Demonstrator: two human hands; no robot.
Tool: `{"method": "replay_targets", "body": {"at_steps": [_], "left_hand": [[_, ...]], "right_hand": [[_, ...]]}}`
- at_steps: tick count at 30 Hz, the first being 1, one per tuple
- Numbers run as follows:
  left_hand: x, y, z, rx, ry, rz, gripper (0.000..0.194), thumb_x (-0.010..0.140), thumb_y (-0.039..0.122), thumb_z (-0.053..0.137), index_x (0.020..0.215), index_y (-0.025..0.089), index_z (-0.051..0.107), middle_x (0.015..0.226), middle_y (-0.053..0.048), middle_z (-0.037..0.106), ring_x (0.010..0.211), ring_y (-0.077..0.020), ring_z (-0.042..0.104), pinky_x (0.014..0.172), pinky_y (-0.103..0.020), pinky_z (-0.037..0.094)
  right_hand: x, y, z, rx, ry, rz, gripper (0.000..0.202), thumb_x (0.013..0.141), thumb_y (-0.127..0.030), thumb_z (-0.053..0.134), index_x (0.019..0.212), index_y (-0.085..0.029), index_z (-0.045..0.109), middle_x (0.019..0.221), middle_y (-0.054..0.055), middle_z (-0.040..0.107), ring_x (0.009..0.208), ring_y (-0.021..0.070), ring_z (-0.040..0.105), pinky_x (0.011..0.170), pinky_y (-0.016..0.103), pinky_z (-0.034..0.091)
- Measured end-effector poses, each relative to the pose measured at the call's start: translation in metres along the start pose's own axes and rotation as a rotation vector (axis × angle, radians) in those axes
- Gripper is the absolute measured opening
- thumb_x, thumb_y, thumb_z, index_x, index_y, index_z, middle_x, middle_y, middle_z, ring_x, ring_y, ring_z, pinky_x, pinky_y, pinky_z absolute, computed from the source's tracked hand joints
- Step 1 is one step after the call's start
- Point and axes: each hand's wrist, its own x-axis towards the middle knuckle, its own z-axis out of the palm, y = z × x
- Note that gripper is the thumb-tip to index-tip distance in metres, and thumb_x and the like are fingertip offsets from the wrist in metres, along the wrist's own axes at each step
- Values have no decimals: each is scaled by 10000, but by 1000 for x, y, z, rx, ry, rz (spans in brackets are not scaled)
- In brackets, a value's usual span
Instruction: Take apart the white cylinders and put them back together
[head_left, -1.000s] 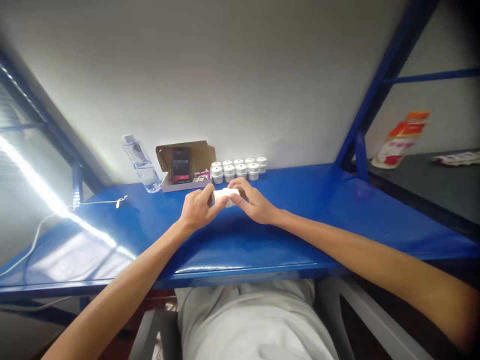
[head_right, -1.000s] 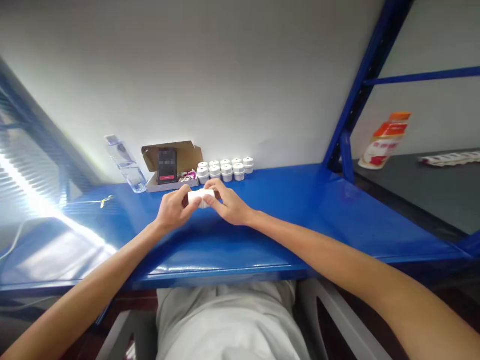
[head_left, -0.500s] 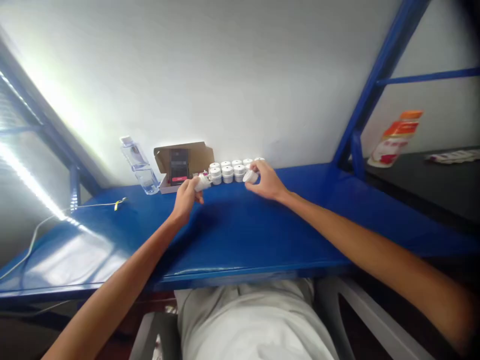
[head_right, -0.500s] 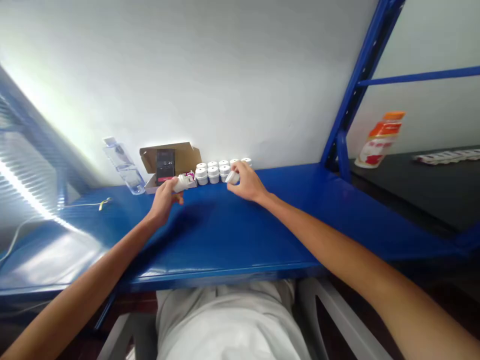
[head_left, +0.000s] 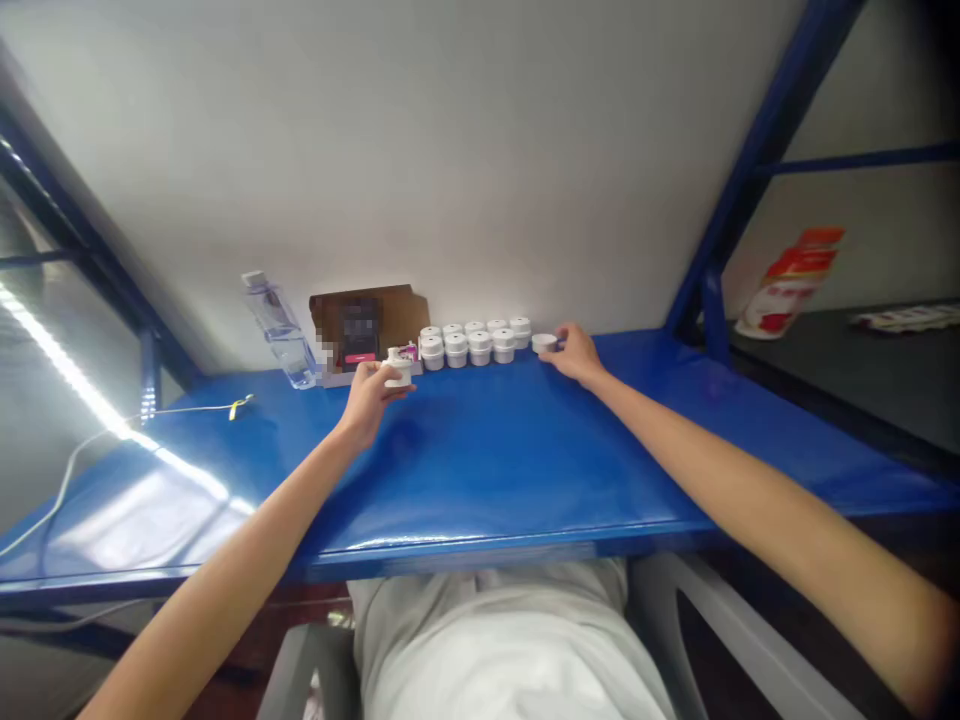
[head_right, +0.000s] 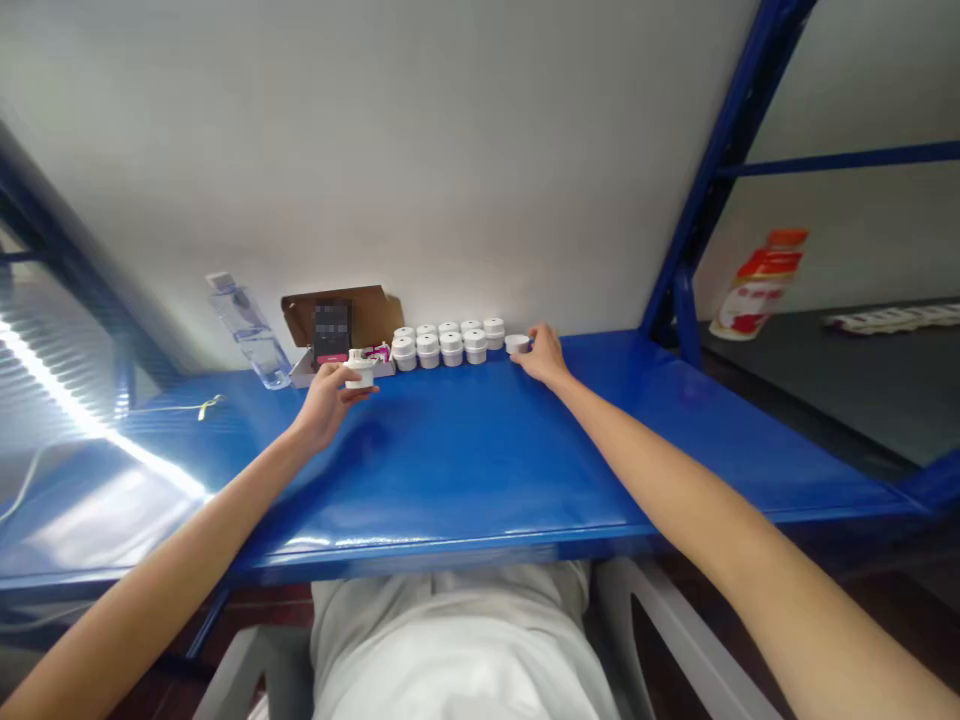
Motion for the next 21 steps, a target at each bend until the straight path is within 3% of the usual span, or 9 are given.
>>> {"method": "replay_targets", "body": {"at_steps": [3,8,10,14,21], "left_hand": [[-2,1,1,28,3,-20,322,703,245,688,910,202,445,889,-24,684,763,-200,723,801,-351,512],[0,-1,1,69,10,-22,333,683,254,698,907,196,458,883,-27,684,758,-186,705,767,-327,500],[2,-3,0,83,14,-3,324,657,236,697,890,190,476,872,-23,669,775,-178,689,765,-322,505],[8,-7,-5,124,36,56,334,612,201,715,859,196,489,839,-3,632,795,-174,653,756,-321,519],[17,-18,-12,209,61,86,415,616,217,770,903,200,472,880,8,620,806,-156,650,777,-312,518]], "right_hand": [[0,-6,-2,-22,45,-5,373,647,-332,741,949,-196,571,982,75,661,864,224,611,807,332,499],[-4,-15,-7,-57,-79,0,113,675,-292,703,712,-196,655,729,28,694,744,224,651,742,319,505],[-6,-15,-6,-59,-98,10,118,666,-280,706,749,-195,708,771,31,729,785,238,679,769,328,519],[-6,-11,-4,-57,-129,-5,312,694,-283,695,982,-197,776,1008,70,777,966,271,707,903,370,529],[-6,-14,-3,-187,-216,42,508,785,-359,645,1274,-230,701,1303,107,697,1226,342,619,1068,511,435]]}}
